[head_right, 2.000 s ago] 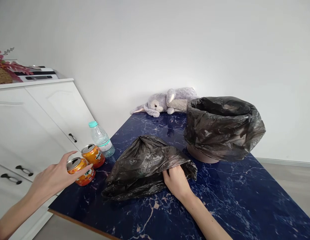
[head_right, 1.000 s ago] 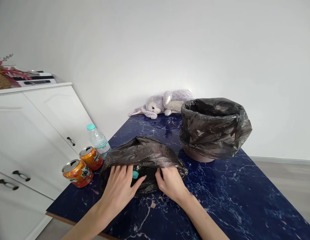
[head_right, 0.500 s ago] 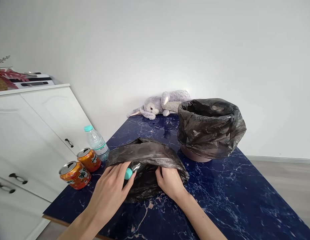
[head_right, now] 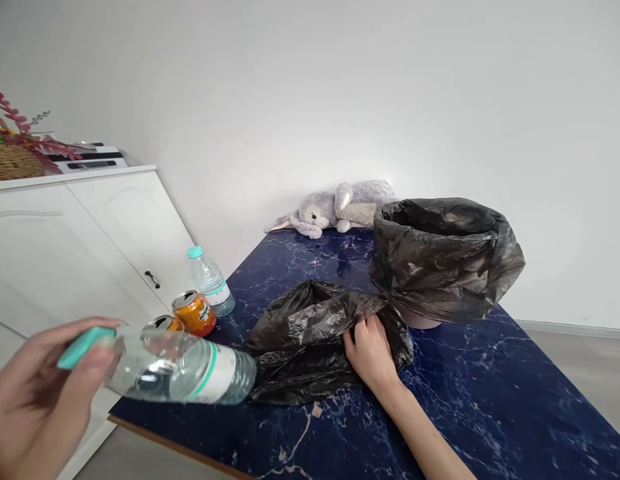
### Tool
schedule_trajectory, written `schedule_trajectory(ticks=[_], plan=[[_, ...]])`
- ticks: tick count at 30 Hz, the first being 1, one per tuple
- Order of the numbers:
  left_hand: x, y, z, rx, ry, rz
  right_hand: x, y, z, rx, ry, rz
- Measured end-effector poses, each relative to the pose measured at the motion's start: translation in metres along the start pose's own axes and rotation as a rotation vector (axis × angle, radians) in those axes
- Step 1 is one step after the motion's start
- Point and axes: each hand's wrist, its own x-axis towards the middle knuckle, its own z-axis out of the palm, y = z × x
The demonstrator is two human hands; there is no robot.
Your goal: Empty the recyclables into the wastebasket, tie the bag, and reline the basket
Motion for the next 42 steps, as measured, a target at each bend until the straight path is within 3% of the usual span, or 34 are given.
schedule_trajectory(ticks=[2,4,7,12,18,21,26,34,42], plan=[[0.022,-0.001,0.003,-0.017,-0.021,0.031,0.000,0.004,0.000,-0.023,0.005,0.011],[0.045,0.000,0.015,0.005,-0.065,0.149,-0.001,0.006,0.000,-0.039,0.009,0.014],[0.078,0.002,0.046,0.052,-0.160,0.281,-0.001,0.006,0.000,-0.053,0.009,0.012],[0.123,0.008,0.102,0.359,-0.447,0.445,-0.002,0.003,0.000,-0.069,-0.001,0.011],[0.164,0.009,0.143,0.691,-0.610,0.527,-0.001,0.002,0.001,-0.080,-0.004,0.015],[0.177,0.004,0.156,0.755,-0.661,0.547,-0.001,0.001,0.002,-0.080,-0.002,0.016],[0.188,-0.005,0.167,0.788,-0.693,0.543,-0.001,-0.001,0.001,-0.079,-0.009,0.012],[0.194,-0.013,0.169,0.822,-0.678,0.520,0.000,-0.003,-0.002,-0.035,0.000,0.009],[0.183,-0.009,0.164,0.798,-0.561,0.532,0.004,-0.011,-0.009,0.076,0.050,-0.022]])
